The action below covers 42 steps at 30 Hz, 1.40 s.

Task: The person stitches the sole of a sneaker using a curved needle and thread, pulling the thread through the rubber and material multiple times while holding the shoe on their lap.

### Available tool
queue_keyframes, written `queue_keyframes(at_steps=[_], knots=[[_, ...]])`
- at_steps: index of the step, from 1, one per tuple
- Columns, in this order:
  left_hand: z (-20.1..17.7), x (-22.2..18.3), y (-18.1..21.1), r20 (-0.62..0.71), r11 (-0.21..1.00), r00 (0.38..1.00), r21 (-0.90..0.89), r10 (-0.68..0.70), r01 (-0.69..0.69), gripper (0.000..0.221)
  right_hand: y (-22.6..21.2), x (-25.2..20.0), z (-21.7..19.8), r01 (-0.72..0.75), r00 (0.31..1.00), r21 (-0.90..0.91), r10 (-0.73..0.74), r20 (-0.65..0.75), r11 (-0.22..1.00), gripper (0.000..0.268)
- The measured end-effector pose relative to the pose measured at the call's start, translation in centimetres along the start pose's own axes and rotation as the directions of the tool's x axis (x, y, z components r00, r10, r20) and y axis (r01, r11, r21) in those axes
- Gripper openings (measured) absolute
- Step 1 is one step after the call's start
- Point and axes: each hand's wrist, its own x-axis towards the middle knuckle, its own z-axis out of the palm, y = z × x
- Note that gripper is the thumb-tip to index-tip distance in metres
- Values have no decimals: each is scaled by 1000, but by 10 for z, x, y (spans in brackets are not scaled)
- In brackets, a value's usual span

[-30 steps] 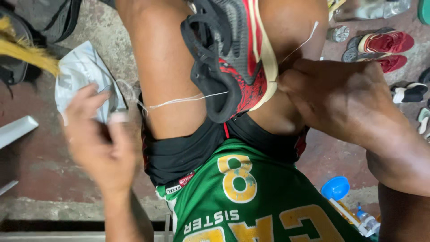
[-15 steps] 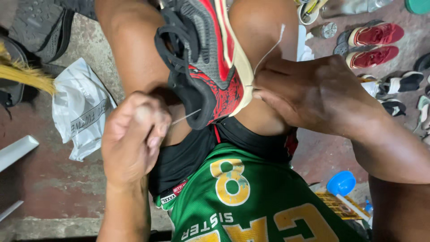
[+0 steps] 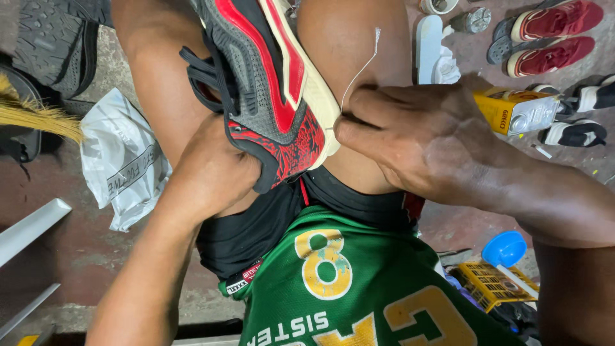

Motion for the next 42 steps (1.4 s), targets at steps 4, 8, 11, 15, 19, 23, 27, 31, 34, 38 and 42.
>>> queue_keyframes(at_steps=[4, 8, 11, 15, 19, 23, 27, 31, 34, 38, 42], knots=[[2, 4, -4, 75, 991, 989, 38, -128, 125, 31, 3, 0, 2, 64, 998, -72, -66, -24, 995, 42], [-1, 10, -3, 85, 991, 988, -21, -133, 135, 33, 4, -3, 9, 64, 997, -38, -65, -47, 997, 40], [0, 13, -4, 115, 985, 978, 0, -171, 172, 29, 2, -6, 11, 41, 999, -85, -44, -32, 996, 38], [2, 13, -3, 119, 978, 971, 16, -209, 209, 27, -5, -1, 9, 45, 997, -163, -55, -62, 986, 35], [4, 12, 0, 89, 995, 991, 23, -98, 96, 26, -22, 0, 4, -22, 999, -324, 6, -50, 946, 23], [4, 10, -3, 52, 997, 997, -52, -59, 61, 26, -35, 5, 6, -36, 997, -462, 62, 41, 886, 13], [8, 13, -11, 54, 1000, 999, 4, -8, 8, 23, -29, 12, 2, 50, 998, -547, -15, 68, 836, 11], [10, 14, -17, 54, 995, 994, 39, 94, -96, 21, -19, 15, -4, 114, 993, -564, -96, 62, 818, 14], [12, 13, -18, 29, 996, 996, 34, 79, -80, 21, -14, 14, -10, 146, 989, -656, -125, 79, 740, 25], [12, 8, -17, 24, 999, 998, 18, 50, -51, 24, -4, 12, -13, 167, 986, -659, -141, 93, 733, 41], [10, 10, -12, 37, 999, 999, 39, 36, -37, 21, 5, 7, -6, 137, 984, -694, -175, 16, 707, 43]])
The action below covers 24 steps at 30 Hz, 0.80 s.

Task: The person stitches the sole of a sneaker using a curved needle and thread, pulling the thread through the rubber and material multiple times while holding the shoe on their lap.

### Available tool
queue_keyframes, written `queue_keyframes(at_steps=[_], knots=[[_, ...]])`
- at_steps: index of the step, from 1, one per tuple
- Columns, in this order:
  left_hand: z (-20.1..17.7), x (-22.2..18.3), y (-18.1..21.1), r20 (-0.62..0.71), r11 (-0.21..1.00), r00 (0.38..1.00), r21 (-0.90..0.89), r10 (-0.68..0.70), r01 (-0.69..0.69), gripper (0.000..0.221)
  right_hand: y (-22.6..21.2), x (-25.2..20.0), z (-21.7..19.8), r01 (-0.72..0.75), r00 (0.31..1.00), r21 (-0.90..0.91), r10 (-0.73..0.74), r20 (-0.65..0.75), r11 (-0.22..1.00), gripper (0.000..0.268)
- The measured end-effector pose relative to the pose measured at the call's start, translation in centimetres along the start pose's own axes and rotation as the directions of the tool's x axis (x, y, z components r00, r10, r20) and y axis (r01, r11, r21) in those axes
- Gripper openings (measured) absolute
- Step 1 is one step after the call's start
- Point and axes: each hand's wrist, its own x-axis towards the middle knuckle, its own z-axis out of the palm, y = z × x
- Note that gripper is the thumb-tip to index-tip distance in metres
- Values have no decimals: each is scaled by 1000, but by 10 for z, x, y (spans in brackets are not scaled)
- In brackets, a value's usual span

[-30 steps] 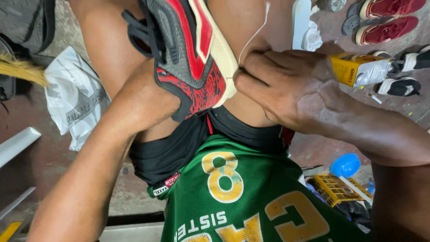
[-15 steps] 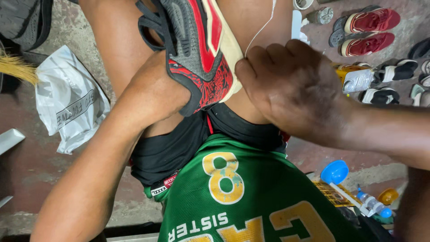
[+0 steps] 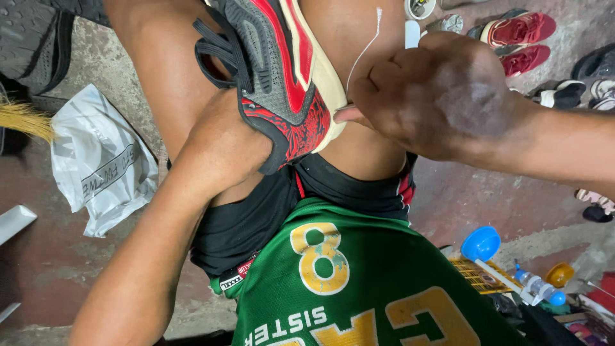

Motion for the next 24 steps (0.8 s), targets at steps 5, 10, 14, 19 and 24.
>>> queue_keyframes(at_steps=[5, 10, 14, 19, 24], knots=[[1, -3, -4, -48, 993, 994, -64, 101, -104, 23, 12, -8, 3, 6, 921, -202, 73, 383, 979, 68], [6, -16, 2, -186, 985, 981, -148, 60, -88, 21, 19, -12, 2, -33, 992, 17, 31, 123, 999, 52], [15, -27, 8, -311, 995, 948, -59, 63, -85, 17, 26, -22, 8, -97, 983, 134, 74, 165, 986, 50], [23, -36, 11, -402, 996, 916, -86, -19, -17, 13, 31, -27, 21, -186, 925, 107, 137, 355, 977, 54], [25, -46, 25, -615, 1000, 788, -25, -25, 12, 8, 25, -34, 26, -173, 985, 430, 162, 63, 886, 42]])
